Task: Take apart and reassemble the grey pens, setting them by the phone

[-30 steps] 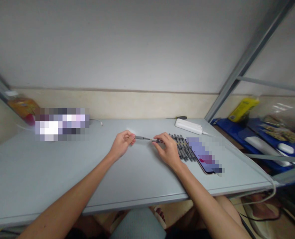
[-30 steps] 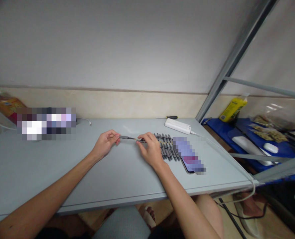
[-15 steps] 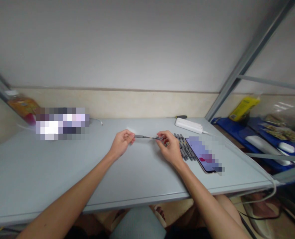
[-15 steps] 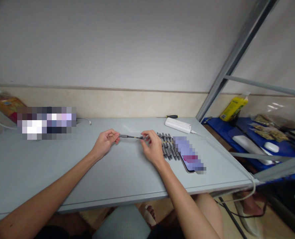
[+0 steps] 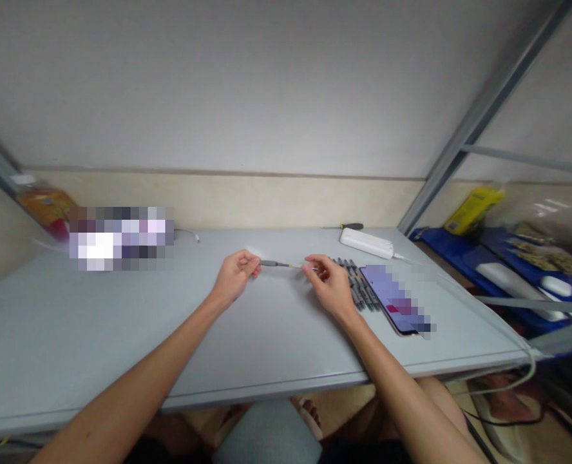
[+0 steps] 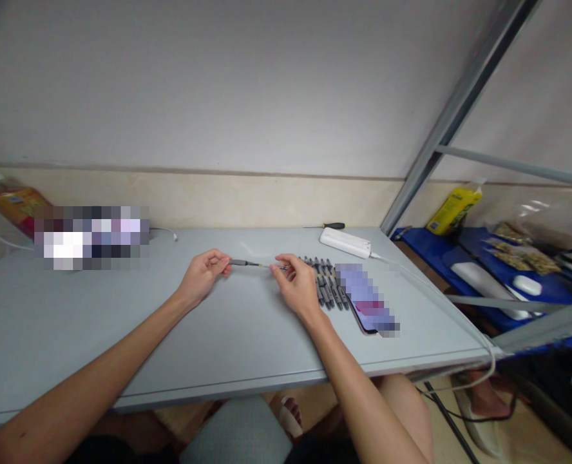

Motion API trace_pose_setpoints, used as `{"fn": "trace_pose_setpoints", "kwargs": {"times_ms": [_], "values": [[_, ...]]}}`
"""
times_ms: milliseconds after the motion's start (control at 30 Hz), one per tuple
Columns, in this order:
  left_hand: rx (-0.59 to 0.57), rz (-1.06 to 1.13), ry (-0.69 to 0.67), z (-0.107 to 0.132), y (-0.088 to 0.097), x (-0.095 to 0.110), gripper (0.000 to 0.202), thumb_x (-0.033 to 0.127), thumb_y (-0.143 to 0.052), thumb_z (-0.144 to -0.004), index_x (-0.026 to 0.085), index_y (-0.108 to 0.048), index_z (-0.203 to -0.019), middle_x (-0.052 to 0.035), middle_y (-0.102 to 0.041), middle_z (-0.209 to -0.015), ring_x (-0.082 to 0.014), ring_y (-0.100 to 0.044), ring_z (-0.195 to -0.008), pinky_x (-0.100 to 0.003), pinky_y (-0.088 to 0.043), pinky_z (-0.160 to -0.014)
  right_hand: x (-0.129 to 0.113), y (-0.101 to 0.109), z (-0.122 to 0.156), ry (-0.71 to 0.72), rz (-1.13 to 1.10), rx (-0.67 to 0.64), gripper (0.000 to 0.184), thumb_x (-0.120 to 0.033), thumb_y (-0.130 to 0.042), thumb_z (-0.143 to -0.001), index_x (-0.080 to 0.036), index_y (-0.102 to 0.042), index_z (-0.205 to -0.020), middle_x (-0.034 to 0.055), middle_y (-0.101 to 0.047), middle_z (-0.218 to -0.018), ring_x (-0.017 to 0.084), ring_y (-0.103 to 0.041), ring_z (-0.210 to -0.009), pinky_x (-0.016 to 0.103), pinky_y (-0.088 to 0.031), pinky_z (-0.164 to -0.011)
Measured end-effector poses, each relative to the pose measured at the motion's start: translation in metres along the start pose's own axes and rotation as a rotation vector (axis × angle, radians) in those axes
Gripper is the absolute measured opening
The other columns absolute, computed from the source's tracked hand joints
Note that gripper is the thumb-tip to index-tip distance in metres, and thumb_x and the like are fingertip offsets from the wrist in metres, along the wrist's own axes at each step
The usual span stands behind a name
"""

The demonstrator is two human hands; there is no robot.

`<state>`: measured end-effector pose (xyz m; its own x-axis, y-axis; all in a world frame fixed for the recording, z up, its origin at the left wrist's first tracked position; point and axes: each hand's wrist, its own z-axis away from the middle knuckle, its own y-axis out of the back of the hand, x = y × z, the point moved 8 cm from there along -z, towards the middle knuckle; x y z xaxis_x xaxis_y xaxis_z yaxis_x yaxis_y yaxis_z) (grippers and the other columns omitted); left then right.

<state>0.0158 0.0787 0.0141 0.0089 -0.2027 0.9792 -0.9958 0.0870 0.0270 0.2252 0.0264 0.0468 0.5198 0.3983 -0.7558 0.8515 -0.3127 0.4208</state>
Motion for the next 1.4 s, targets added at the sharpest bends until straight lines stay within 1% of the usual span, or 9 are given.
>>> {"fn": "trace_pose_setpoints", "kwargs": {"times_ms": [67,133,333,500,700,833,1167,1267,1400], "values": [[-0.002,-0.003,0.003,0.0,0.0,0.0,0.029,0.042,-0.066,-0.067,0.015,-0.055,-0.067,0.0003,-0.059,-0.056,-0.0098,-0.052,-0.051,-0.024,-0.04,-0.053,0.003,0.0,0.0,-0.03,0.003,-0.008,0.023,-0.036,-0.055,-0.08,-0.016,-0.066,-0.084,0.0032,-0.065,-0.068,0.012,-0.051,-0.053,0.024,-0.04,-0.052],[0.003,-0.007,0.005,0.0,0.001,0.001,0.029,0.042,-0.065,-0.067,0.015,-0.054,-0.067,0.0002,-0.059,-0.056,-0.0098,-0.051,-0.051,-0.024,-0.04,-0.053,0.004,0.0,0.0,-0.04,-0.01,-0.013,0.021,-0.034,-0.055,-0.08,-0.016,-0.067,-0.081,0.0036,-0.066,-0.068,0.013,-0.052,-0.054,0.024,-0.04,-0.052],[0.0,0.002,0.0,0.0,-0.001,0.001,0.029,0.043,-0.064,-0.069,0.015,-0.055,-0.068,0.0004,-0.058,-0.057,-0.01,-0.051,-0.051,-0.024,-0.04,-0.054,0.001,0.005,-0.001,-0.011,-0.087,0.039,0.017,-0.026,-0.059,-0.076,-0.017,-0.065,-0.089,0.0056,-0.068,-0.083,0.016,-0.061,-0.072,0.025,-0.044,-0.058],[-0.017,-0.075,-0.062,0.002,-0.003,0.007,0.031,0.045,-0.055,-0.078,0.017,-0.051,-0.065,0.0022,-0.054,-0.055,-0.0091,-0.048,-0.051,-0.023,-0.037,-0.053,0.006,0.006,-0.001,-0.021,-0.147,0.067,0.017,-0.027,-0.06,-0.075,-0.017,-0.064,-0.089,0.0062,-0.067,-0.088,0.017,-0.061,-0.076,0.026,-0.046,-0.06],[0.029,-0.25,-0.099,0.004,0.001,0.012,0.042,0.05,-0.044,-0.083,0.019,-0.042,-0.055,0.0042,-0.041,-0.047,-0.0086,-0.035,-0.044,-0.023,-0.027,-0.045,0.008,0.006,-0.001,-0.038,-0.193,0.075,0.015,-0.027,-0.06,-0.075,-0.018,-0.063,-0.086,0.0052,-0.066,-0.085,0.016,-0.06,-0.073,0.025,-0.046,-0.058],[0.059,-0.225,-0.089,0.002,0.005,0.01,0.04,0.049,-0.046,-0.082,0.019,-0.042,-0.055,0.0044,-0.042,-0.048,-0.0083,-0.035,-0.044,-0.022,-0.027,-0.045,0.008,0.009,-0.001,-0.068,-0.233,0.099,0.017,-0.029,-0.061,-0.073,-0.018,-0.063,-0.086,0.0053,-0.065,-0.085,0.016,-0.059,-0.071,0.024,-0.045,-0.055],[0.107,-0.12,-0.083,0.0,0.012,0.007,0.034,0.043,-0.048,-0.083,0.018,-0.045,-0.06,0.0044,-0.044,-0.051,-0.0075,-0.038,-0.046,-0.021,-0.029,-0.047,0.021,0.024,-0.002,-0.155,-0.359,0.25,0.023,-0.03,-0.064,-0.07,-0.016,-0.061,-0.088,0.0042,-0.06,-0.08,0.014,-0.054,-0.066,0.023,-0.044,-0.051],[0.119,-0.129,-0.081,0.0,0.013,0.007,0.034,0.044,-0.049,-0.082,0.018,-0.045,-0.06,0.0041,-0.045,-0.051,-0.0078,-0.038,-0.046,-0.022,-0.029,-0.047,0.02,0.024,-0.002,-0.151,-0.365,0.254,0.023,-0.03,-0.064,-0.069,-0.016,-0.061,-0.088,0.0043,-0.06,-0.081,0.014,-0.054,-0.066,0.023,-0.045,-0.052],[0.123,-0.144,-0.073,0.0,0.014,0.007,0.035,0.046,-0.049,-0.081,0.018,-0.045,-0.06,0.0039,-0.044,-0.05,-0.0082,-0.038,-0.046,-0.022,-0.028,-0.046,0.021,0.021,-0.001,-0.176,-0.38,0.231,0.024,-0.03,-0.064,-0.07,-0.016,-0.061,-0.089,0.003,-0.059,-0.078,0.012,-0.052,-0.06,0.024,-0.045,-0.051]]}}
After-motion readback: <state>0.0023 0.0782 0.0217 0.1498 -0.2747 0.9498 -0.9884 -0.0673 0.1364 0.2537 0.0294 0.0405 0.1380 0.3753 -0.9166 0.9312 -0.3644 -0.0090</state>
